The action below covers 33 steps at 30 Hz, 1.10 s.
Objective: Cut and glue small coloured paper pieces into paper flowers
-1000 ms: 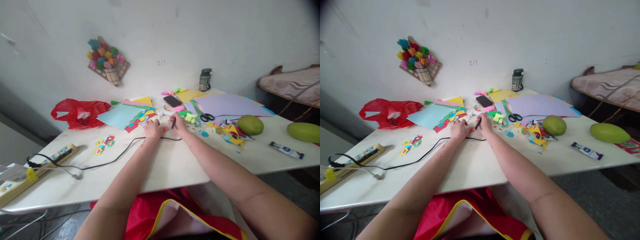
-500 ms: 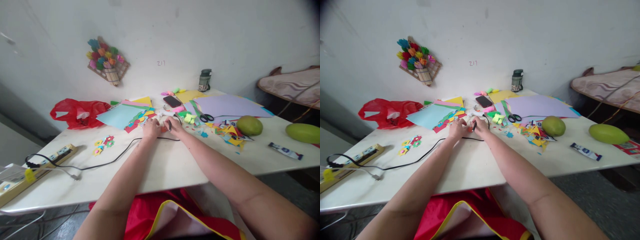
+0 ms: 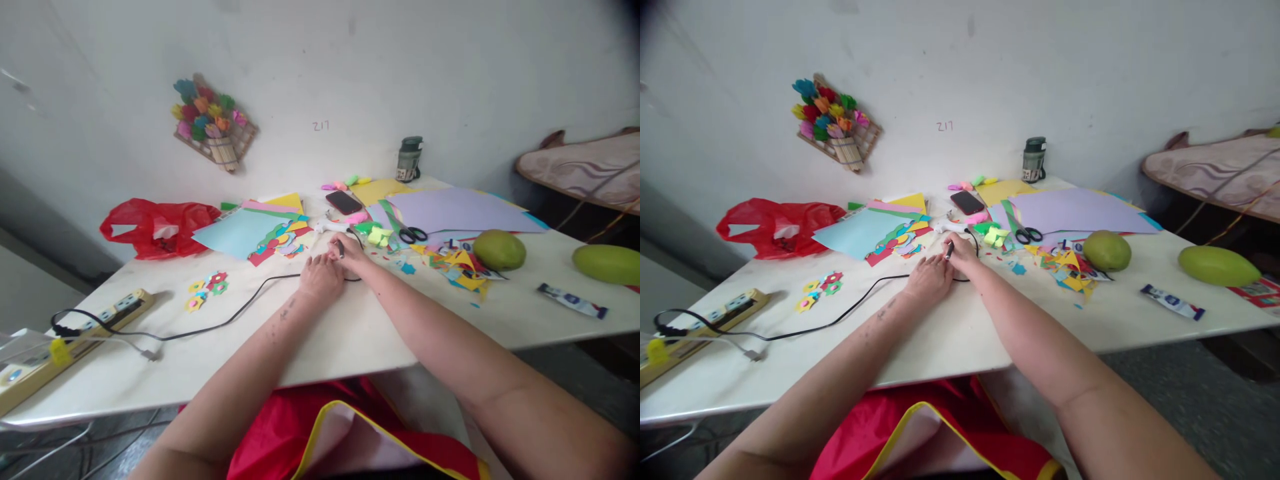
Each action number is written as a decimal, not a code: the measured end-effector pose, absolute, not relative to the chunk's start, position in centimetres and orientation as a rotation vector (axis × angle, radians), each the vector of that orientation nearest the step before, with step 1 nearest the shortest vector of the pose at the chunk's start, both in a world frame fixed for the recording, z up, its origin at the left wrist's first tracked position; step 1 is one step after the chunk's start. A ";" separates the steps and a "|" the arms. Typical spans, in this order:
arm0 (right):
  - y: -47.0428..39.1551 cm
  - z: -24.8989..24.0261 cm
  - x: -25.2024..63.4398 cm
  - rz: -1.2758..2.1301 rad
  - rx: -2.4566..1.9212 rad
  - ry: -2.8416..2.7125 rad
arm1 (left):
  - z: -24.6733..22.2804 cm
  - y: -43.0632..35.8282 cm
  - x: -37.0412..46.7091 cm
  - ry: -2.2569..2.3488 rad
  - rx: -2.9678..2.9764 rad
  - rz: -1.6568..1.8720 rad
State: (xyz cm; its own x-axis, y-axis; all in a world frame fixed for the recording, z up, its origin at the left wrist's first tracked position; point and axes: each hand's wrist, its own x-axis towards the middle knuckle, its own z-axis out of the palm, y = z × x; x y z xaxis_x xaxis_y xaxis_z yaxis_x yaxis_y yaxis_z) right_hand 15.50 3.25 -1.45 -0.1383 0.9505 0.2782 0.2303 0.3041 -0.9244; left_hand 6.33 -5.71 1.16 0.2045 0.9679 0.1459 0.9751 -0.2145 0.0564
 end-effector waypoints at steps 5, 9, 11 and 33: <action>2.4 -0.9 15.7 1.177 -1.010 -1.418 | 0.1 -5.9 5.9 -1.916 -2.408 -0.245; 2.2 -0.3 15.9 1.172 -0.974 -1.272 | -0.2 -6.1 6.0 -1.895 -2.377 -0.302; 2.5 -0.3 16.0 1.149 -1.039 -1.270 | -0.2 -6.2 6.1 -1.891 -2.360 -0.314; 4.1 -1.2 16.2 0.670 -1.316 -1.731 | -0.3 -6.2 6.1 -1.931 -2.362 -0.309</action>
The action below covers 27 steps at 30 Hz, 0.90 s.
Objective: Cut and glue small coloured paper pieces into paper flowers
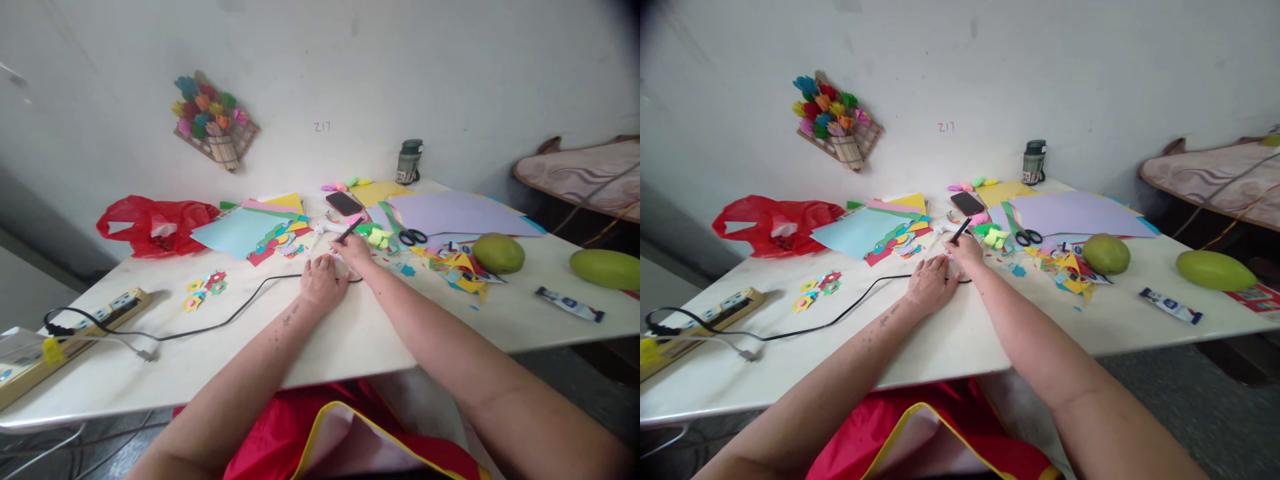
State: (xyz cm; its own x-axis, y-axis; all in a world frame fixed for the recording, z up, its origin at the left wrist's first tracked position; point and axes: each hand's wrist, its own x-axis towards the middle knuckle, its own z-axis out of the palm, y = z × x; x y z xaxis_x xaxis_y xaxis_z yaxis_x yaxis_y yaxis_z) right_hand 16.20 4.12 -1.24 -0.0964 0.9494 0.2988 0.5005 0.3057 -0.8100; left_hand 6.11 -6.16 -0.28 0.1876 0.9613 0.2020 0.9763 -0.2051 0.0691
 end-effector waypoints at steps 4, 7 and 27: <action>4.0 -1.1 16.2 0.610 -1.326 -1.816 | -0.4 -6.2 6.2 -1.930 -2.366 -0.311; 4.0 -1.2 16.1 0.630 -1.297 -1.840 | -0.4 -6.1 6.3 -1.940 -2.375 -0.284; 3.9 -1.1 16.0 0.657 -1.327 -1.872 | -0.3 -6.1 6.2 -1.951 -2.404 -0.309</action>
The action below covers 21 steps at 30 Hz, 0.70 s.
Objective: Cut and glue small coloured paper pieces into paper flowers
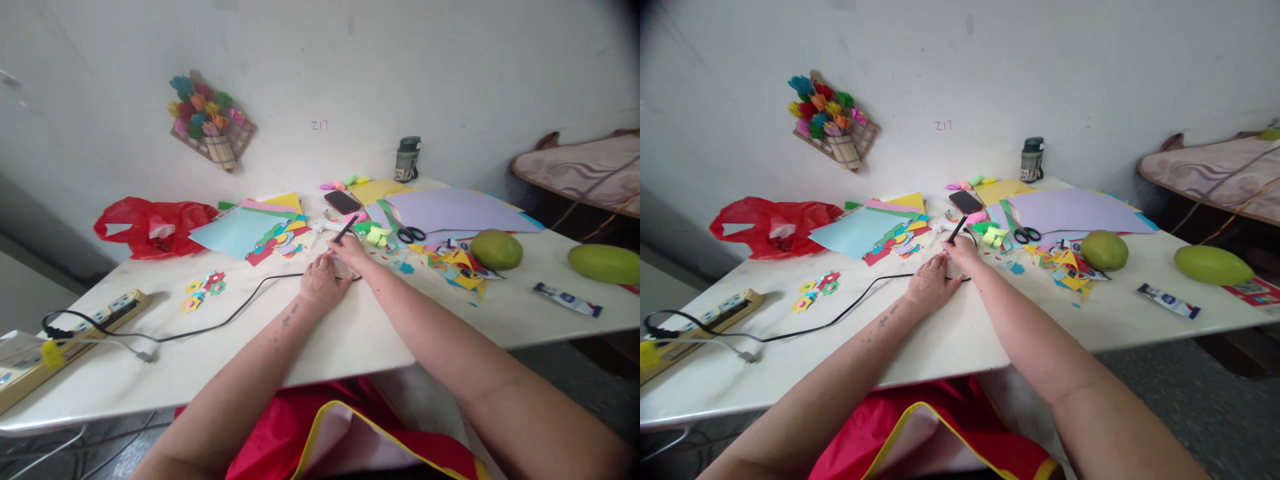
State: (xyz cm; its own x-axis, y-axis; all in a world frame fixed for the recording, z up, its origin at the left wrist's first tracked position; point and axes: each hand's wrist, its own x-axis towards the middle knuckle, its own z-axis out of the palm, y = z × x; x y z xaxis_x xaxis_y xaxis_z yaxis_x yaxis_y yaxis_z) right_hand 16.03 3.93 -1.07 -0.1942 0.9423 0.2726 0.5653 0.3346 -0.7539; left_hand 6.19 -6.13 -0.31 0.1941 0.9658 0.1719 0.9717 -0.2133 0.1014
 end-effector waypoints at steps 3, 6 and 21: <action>3.9 -1.0 16.0 0.655 -1.344 -1.873 | -0.3 -6.1 6.2 -1.960 -2.402 -0.312; 3.9 -0.9 16.0 0.656 -1.358 -1.874 | -0.2 -6.2 6.2 -1.963 -2.405 -0.312; 4.1 -1.1 16.0 0.620 -1.342 -1.896 | -0.2 -6.2 6.2 -1.946 -2.404 -0.315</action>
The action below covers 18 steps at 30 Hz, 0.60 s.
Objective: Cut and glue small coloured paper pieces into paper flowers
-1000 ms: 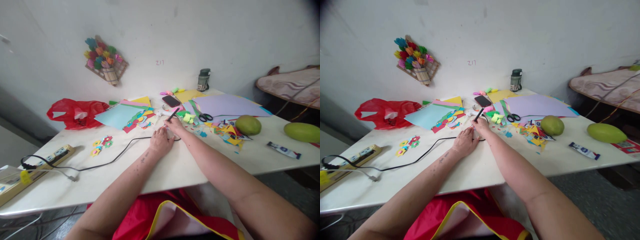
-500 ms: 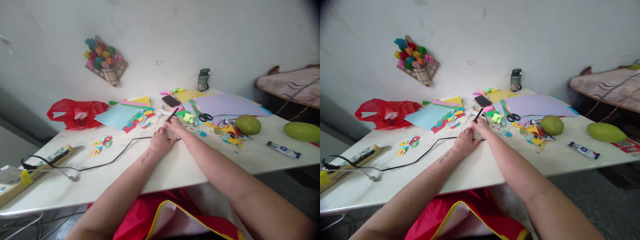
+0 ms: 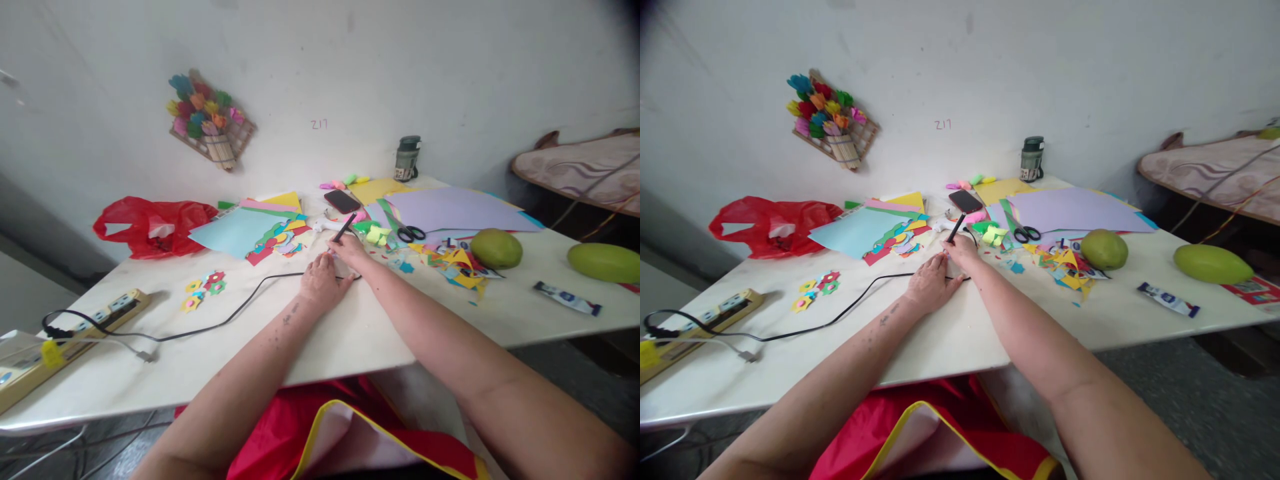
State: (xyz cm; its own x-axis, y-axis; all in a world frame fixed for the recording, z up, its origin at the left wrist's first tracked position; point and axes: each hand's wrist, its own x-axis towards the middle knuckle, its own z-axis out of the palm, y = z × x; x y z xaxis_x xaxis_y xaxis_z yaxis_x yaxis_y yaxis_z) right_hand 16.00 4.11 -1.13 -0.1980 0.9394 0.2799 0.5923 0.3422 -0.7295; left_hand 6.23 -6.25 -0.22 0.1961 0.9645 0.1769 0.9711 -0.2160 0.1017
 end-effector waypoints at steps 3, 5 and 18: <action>4.2 -1.2 16.0 0.608 -1.357 -1.900 | -0.3 -6.2 6.2 -1.945 -2.407 -0.313; 4.3 -1.2 15.9 0.603 -1.357 -1.906 | -0.3 -6.2 6.2 -1.939 -2.407 -0.316; 4.3 -1.3 15.9 0.604 -1.358 -1.910 | -0.3 -6.2 6.2 -1.948 -2.407 -0.317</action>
